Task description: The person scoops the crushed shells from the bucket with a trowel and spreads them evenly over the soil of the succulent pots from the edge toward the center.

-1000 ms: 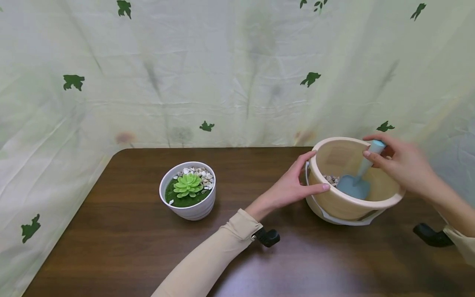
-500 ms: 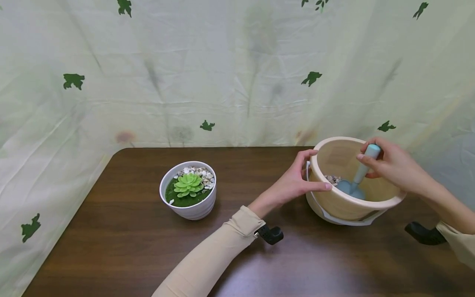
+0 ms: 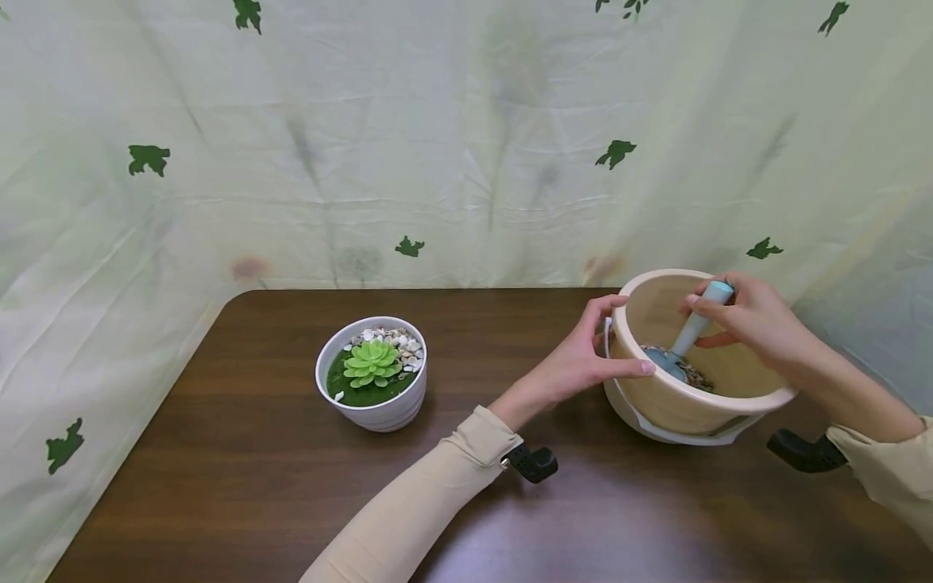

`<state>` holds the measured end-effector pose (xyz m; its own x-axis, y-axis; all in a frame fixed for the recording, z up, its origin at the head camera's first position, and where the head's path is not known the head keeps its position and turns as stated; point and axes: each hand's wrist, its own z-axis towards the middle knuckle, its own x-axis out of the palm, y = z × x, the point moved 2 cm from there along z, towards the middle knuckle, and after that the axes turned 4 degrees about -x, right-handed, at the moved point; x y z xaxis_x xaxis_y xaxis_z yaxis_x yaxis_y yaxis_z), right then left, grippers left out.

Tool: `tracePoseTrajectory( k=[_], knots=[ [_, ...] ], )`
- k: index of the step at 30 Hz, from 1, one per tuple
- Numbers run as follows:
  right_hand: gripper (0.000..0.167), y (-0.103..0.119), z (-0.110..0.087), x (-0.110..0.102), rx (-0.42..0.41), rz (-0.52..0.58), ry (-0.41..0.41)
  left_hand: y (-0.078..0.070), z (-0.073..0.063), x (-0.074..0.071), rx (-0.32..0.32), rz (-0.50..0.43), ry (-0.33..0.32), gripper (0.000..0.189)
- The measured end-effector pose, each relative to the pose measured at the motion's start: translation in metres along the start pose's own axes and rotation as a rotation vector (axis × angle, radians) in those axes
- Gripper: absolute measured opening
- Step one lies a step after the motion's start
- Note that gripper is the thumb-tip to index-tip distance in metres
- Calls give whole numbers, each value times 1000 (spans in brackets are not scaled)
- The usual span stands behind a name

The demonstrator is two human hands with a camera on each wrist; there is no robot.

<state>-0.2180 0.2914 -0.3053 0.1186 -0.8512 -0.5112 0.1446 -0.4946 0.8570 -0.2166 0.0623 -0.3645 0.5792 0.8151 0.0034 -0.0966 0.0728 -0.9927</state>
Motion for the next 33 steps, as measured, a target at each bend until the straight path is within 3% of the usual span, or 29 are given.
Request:
tracePoseTrajectory(
  k=[7,16,27,33],
  knots=[
    [33,-6,4,-2,26,135,-9,0,-1,0,-10,5,3,84],
    [15,-7,1,-9,29,510,-20,0,-1,-1,-17,9,7,83],
    [16,-2,-14,-20,-18,686,3,0,-2,-3,-17,21,-2,83],
    [18,-6,-25,-30,2,787,-66,-1,-2,-3,-15,28,-2,85]
  ],
)
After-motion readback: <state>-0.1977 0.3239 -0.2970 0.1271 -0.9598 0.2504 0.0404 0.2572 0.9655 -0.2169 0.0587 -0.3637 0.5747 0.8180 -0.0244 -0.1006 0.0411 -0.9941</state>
